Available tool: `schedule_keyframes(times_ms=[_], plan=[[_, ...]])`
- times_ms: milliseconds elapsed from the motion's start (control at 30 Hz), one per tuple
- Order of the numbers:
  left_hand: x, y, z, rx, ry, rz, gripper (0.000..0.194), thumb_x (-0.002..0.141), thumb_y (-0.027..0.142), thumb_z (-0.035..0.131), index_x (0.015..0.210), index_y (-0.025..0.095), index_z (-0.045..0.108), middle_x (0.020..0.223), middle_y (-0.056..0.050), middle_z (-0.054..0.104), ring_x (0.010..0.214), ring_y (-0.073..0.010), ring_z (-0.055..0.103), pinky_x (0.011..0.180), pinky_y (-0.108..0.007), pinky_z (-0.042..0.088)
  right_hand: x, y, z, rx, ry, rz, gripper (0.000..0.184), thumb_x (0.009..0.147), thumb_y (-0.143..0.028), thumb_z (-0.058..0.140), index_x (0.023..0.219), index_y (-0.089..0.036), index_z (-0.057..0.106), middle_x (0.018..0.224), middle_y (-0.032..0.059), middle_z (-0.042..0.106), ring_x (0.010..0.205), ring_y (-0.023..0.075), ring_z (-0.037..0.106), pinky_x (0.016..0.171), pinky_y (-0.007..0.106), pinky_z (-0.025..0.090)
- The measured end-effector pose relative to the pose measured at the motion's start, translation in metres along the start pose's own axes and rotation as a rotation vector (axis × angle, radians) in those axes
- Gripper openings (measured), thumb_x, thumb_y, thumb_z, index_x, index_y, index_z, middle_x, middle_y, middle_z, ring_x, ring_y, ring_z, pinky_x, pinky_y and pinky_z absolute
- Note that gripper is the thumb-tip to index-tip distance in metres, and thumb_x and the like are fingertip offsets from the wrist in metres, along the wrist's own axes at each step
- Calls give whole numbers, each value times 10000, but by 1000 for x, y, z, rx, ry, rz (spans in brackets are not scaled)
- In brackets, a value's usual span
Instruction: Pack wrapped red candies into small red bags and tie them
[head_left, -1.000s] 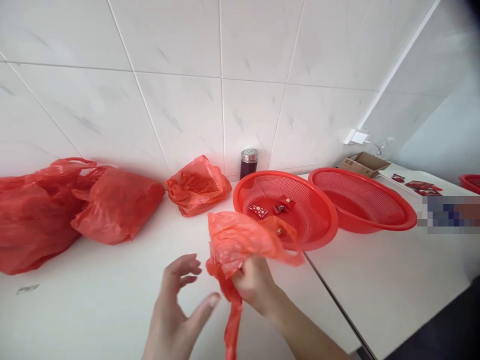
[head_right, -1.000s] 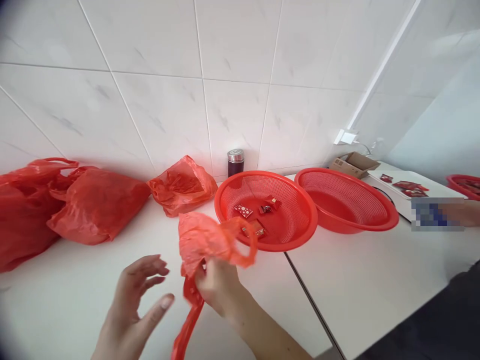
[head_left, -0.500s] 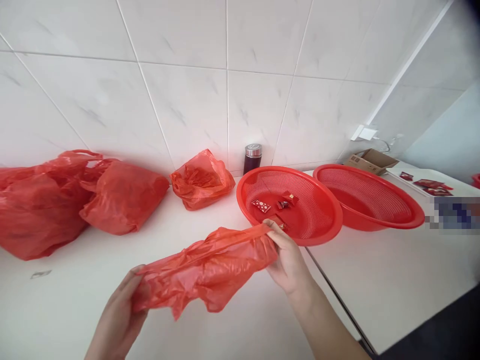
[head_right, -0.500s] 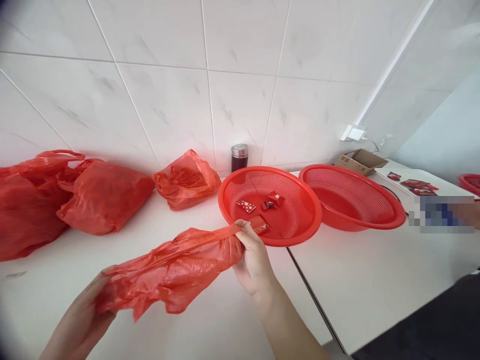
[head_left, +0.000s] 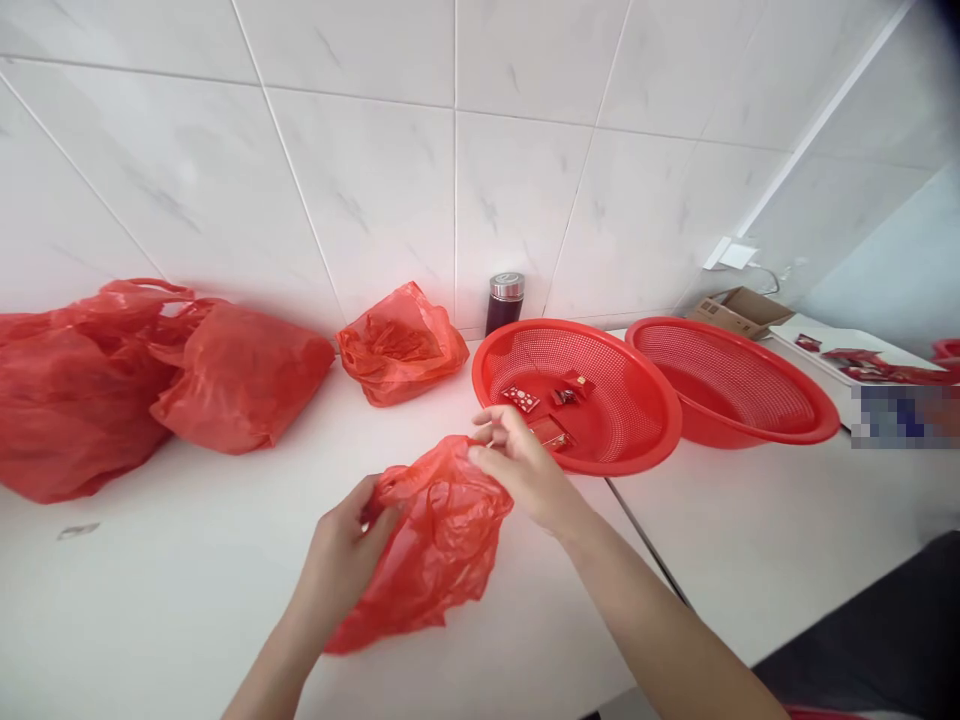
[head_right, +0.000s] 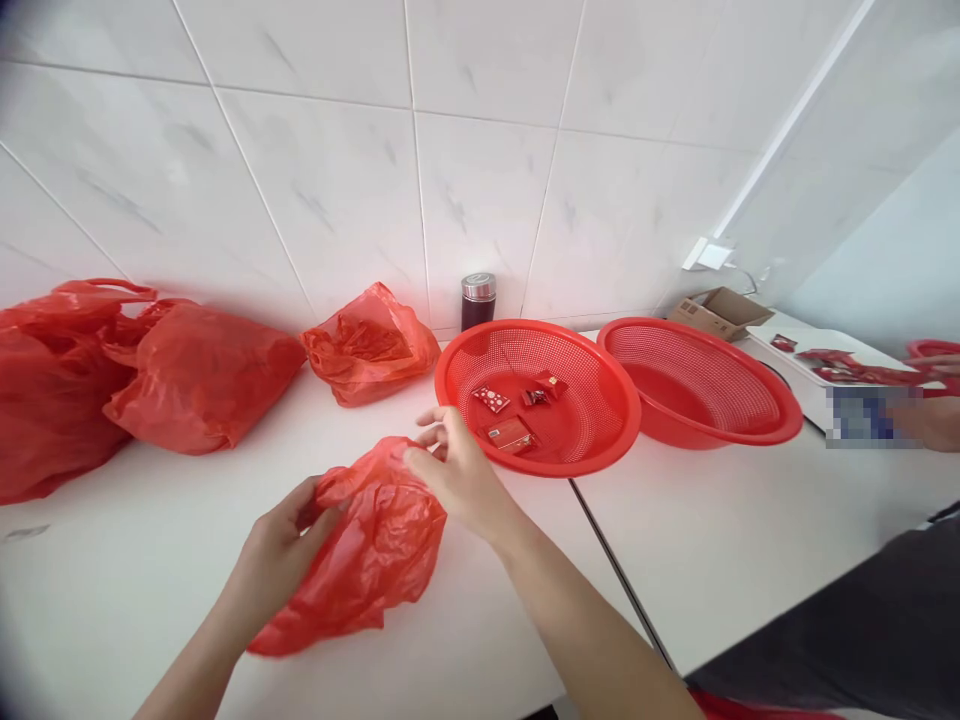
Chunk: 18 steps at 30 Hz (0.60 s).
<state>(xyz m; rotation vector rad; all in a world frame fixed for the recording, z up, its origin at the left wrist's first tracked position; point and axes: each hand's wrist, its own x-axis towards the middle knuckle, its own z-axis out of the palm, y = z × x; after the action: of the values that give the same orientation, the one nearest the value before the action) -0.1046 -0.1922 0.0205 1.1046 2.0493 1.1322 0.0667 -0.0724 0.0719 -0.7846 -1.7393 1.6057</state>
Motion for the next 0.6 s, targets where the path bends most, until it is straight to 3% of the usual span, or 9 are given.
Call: schedule_keyframes(times_ms=[67,100,167,267,433,533,600], plan=[[6,-4,-5,-218,-39,-65,300,832,508,538,958,241,595,762,13,625,695,-193,597,600,-270,470,-13,-14,-2,-141,188,-225,237,849,-245,569,1072,-246,490,1047,29,579,936,163,561,831,321,456],[7,-5,-5,-323,-28,-91,309,819,516,561,939,232,583,767,17,616,683,-179,588,592,-259,469,-21,-20,0,-197,220,-330,210,862,-214,547,1064,-252,503,1075,34,576,977,166,554,870,326,446],[8,-7,-2,-482,-5,-144,310,789,500,619,914,220,575,786,21,614,669,-156,581,605,-246,480,-34,-21,11,-301,95,-449,175,885,-167,493,1034,-253,525,1014,27,593,931,160,568,851,315,456],[6,-9,10,-647,-14,-266,274,784,422,658,964,226,593,851,7,649,688,-148,609,651,-243,507,-38,6,37,-555,-187,-381,184,883,-120,434,983,-219,551,926,34,605,836,163,575,756,304,466],[2,-24,19,-868,-71,-496,290,784,270,671,1062,211,613,867,-31,682,675,-154,654,640,-252,538,-20,75,66,-1026,-328,-272,209,825,-163,508,1025,-171,566,880,68,645,817,215,577,757,360,443],[1,-32,2,-934,1,-517,198,781,210,664,975,176,640,723,-18,659,520,-127,613,531,-236,530,-17,83,64,-1118,-372,-319,287,795,-210,563,1080,-183,572,880,69,664,811,227,579,782,392,427],[2,-36,-14,-967,106,-506,119,783,166,643,902,165,642,694,-17,655,513,-126,618,502,-221,528,-16,73,56,-1135,-387,-337,221,811,-245,573,1022,-184,599,868,66,674,816,232,581,791,405,420]])
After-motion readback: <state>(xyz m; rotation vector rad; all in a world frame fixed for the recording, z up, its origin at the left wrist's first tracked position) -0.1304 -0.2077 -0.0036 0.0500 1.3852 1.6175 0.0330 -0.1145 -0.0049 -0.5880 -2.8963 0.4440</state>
